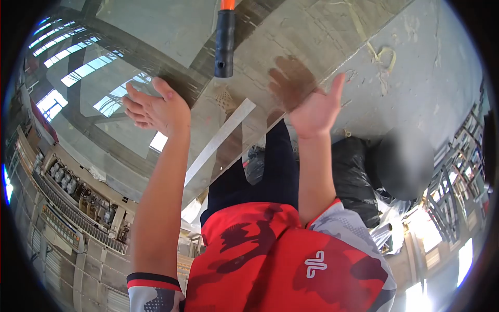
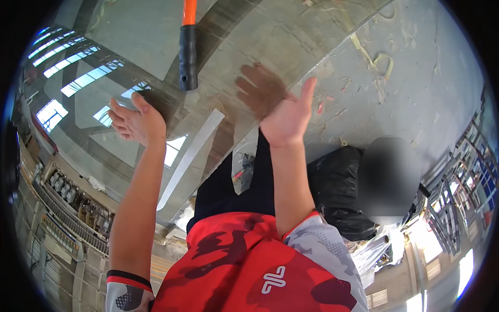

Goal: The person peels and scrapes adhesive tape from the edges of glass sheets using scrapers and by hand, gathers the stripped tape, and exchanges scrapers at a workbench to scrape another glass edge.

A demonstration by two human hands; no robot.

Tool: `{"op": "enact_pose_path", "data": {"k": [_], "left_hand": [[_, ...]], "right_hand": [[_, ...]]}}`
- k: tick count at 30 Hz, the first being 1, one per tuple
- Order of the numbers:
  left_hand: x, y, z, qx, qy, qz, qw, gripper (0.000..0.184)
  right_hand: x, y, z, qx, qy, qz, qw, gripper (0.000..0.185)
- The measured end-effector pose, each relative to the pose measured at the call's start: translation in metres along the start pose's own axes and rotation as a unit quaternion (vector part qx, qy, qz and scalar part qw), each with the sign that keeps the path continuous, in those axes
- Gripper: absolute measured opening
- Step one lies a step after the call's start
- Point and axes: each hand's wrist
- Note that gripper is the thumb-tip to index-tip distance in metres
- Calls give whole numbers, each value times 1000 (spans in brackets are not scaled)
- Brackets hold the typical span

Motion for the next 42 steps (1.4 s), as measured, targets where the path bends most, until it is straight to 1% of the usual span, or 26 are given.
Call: {"op": "enact_pose_path", "data": {"k": [2,3,4,5,6,7,8,10,11,12,13,15,17,19,20,22,23,25,29,31,38,40,41,42], "left_hand": [[1,0,2,-6,-8,0,1000,74],[-1,-1,2,-5,-12,2,1000,74],[-1,-3,0,5,-6,1,1000,76],[-3,-4,-1,7,1,6,1000,76],[-2,-3,0,15,-4,10,1000,77],[-2,-3,1,23,-11,15,1000,78],[-3,-4,1,34,-13,16,999,80],[-3,-4,3,52,-21,19,998,80],[-1,-4,5,67,-27,17,997,80],[-1,-5,5,82,-25,11,996,81],[-2,-6,4,91,-27,12,995,81],[-3,-10,4,91,-19,-3,996,82],[-5,-12,4,93,-24,-5,995,83],[-4,-16,5,89,-30,-6,996,83],[-4,-17,5,86,-29,-12,996,84],[-5,-18,4,86,-27,-18,996,85],[-5,-18,4,87,-26,-21,996,85],[-5,-19,4,88,-26,-24,995,85],[-5,-19,5,89,-31,-25,995,85],[-5,-19,5,91,-32,-27,995,85],[-5,-21,5,102,-30,-32,994,86],[-4,-18,6,113,-25,-32,993,86],[-2,-16,7,110,-6,-47,993,78],[-1,-16,10,104,14,-63,992,70]], "right_hand": [[9,2,23,105,124,53,985,83],[16,5,27,102,169,78,977,69],[16,11,36,175,282,146,932,57],[12,14,45,243,385,215,864,46],[7,4,51,212,407,304,835,38],[4,-3,41,179,426,391,796,33],[6,-10,33,215,397,453,769,30],[12,-7,-3,394,297,487,720,22],[11,-3,-8,489,205,476,702,11],[17,7,-14,592,137,454,652,8],[19,17,-21,683,66,427,589,10],[21,40,-17,746,0,490,451,14],[24,57,-13,756,3,487,437,17],[27,70,-9,772,46,492,401,17],[27,75,-6,773,46,491,398,17],[24,85,-2,766,88,518,371,18],[23,88,0,766,89,518,369,18],[22,94,4,761,118,536,344,18],[23,99,8,763,137,544,321,16],[21,99,9,764,144,556,293,15],[18,94,16,747,116,582,298,14],[19,92,20,739,87,585,323,13],[17,91,21,737,87,587,325,13],[16,90,21,729,98,587,339,12]]}}
Point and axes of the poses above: each hand's wrist, its own x-axis away from the middle knuckle, its own z-axis out of the back of the hand, y = z × x, and after that the axes turned 9 degrees about x, right-handed
